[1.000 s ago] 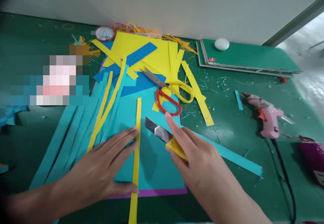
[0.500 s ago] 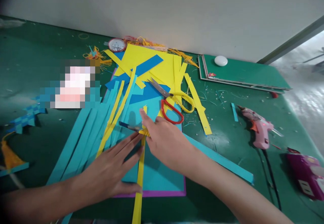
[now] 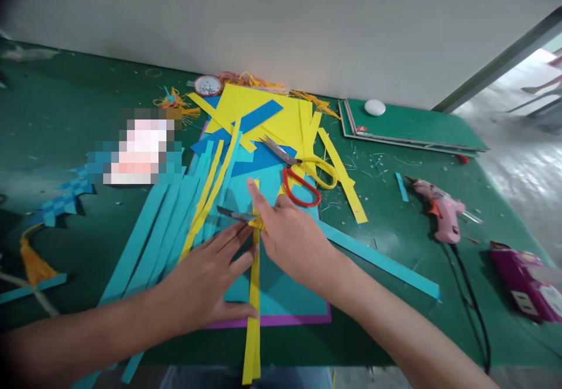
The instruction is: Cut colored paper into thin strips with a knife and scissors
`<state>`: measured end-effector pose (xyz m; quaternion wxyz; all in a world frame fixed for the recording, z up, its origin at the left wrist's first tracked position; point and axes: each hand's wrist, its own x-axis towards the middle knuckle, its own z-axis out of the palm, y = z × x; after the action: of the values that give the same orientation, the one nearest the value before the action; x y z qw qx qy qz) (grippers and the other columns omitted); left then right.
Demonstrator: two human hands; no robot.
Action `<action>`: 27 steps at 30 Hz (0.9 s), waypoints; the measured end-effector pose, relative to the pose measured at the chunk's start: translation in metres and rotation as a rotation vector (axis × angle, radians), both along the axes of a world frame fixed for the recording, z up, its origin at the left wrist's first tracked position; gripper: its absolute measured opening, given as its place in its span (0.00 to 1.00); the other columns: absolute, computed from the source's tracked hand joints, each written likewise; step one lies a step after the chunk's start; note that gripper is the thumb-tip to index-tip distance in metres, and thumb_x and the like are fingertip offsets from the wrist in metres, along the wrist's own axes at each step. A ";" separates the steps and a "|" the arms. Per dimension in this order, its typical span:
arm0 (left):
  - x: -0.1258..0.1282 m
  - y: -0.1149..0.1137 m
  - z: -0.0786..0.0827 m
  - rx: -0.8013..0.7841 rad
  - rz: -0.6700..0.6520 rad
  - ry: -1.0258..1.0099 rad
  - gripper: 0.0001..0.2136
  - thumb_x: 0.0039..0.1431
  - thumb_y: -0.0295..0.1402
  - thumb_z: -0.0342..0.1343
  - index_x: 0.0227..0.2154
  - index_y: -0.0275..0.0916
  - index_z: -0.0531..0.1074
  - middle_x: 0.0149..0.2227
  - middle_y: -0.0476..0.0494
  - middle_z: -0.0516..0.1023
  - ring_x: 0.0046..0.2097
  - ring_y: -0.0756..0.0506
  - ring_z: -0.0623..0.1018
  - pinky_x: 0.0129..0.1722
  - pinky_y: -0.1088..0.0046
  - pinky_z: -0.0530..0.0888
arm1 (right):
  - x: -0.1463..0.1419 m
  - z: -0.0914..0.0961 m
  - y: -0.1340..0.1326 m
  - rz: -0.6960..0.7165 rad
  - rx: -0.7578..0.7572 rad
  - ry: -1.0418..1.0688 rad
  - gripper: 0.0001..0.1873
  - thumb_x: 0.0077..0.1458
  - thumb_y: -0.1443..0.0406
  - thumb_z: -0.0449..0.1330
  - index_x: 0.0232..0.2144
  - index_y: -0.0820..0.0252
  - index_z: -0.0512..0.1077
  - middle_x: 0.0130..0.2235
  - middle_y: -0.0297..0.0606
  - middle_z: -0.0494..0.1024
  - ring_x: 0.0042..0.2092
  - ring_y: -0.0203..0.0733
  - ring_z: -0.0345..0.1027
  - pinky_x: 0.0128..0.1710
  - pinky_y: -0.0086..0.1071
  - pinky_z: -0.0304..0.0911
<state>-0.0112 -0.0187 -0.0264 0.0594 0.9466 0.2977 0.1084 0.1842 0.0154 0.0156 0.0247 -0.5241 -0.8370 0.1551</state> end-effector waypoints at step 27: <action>0.000 0.002 -0.002 0.001 -0.006 -0.031 0.39 0.52 0.65 0.50 0.46 0.29 0.72 0.65 0.20 0.62 0.66 0.27 0.63 0.55 0.49 0.74 | 0.064 -0.006 -0.086 0.132 0.275 -0.034 0.22 0.67 0.64 0.51 0.61 0.56 0.65 0.42 0.42 0.78 0.36 0.41 0.75 0.35 0.36 0.72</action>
<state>-0.0110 -0.0163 -0.0279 0.0639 0.9457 0.2939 0.1230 0.2484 -0.0708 0.0091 0.0718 -0.4620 -0.8834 0.0314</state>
